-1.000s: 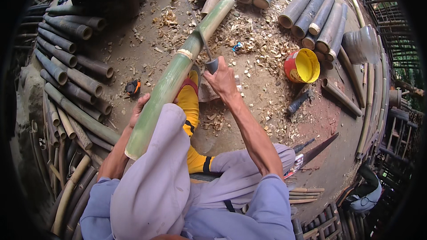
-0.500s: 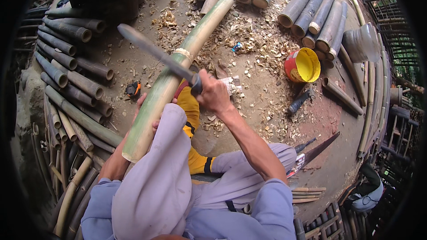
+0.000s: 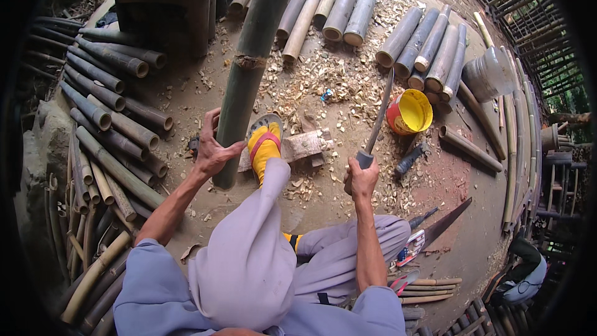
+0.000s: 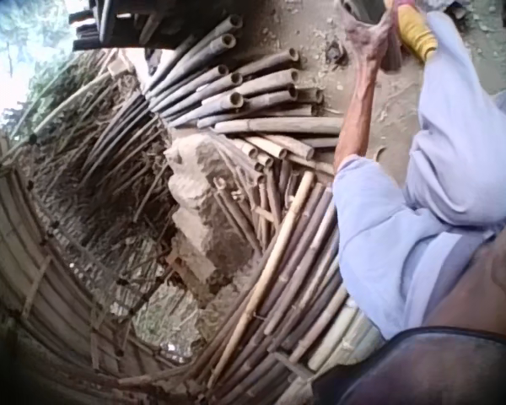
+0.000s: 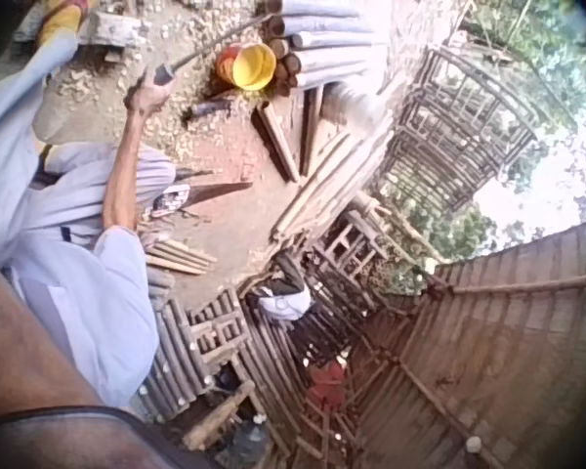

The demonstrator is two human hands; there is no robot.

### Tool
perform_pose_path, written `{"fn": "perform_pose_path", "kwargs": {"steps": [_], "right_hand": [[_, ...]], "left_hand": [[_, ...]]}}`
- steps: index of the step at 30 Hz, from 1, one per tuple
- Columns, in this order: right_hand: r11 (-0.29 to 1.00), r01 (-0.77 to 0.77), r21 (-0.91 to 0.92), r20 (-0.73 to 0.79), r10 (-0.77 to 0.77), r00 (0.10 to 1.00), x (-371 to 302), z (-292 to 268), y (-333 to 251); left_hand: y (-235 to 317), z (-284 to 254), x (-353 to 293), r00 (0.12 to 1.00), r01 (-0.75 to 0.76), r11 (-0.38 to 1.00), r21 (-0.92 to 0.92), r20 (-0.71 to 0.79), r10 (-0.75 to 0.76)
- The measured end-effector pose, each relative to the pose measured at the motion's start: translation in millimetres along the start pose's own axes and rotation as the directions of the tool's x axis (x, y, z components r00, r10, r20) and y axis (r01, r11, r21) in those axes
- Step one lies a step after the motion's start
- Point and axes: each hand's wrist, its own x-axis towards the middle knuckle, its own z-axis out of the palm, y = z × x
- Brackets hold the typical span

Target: The person sits on the ground and uses a knife to shave the outer layer of bamboo poles. They hold the bamboo with one hand and scrape the surface with the knife in the other, creating wood shavings. The person works on multiple bamboo poles, rotating them to smooth the surface.

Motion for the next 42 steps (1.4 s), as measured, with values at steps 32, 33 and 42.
{"fn": "perform_pose_path", "kwargs": {"steps": [32, 33, 42], "right_hand": [[0.689, 0.694, -0.208, 0.397, -0.589, 0.704, -6.0, 101.7, -69.5], [0.635, 0.612, -0.471, 0.467, -0.409, 0.784, 4.9, 109.0, -67.8], [0.671, 0.738, -0.066, 0.299, -0.693, 0.656, -31.7, 104.6, -99.1]], "left_hand": [[79.6, -13.2, -11.0, 0.826, -0.511, 0.843, 0.167, -0.177, 0.536], [88.1, -12.6, -12.2, 0.83, -0.498, 0.846, 0.192, -0.177, 0.529], [71.2, -15.6, -24.1, 0.841, -0.472, 0.859, 0.2, -0.192, 0.507]]}}
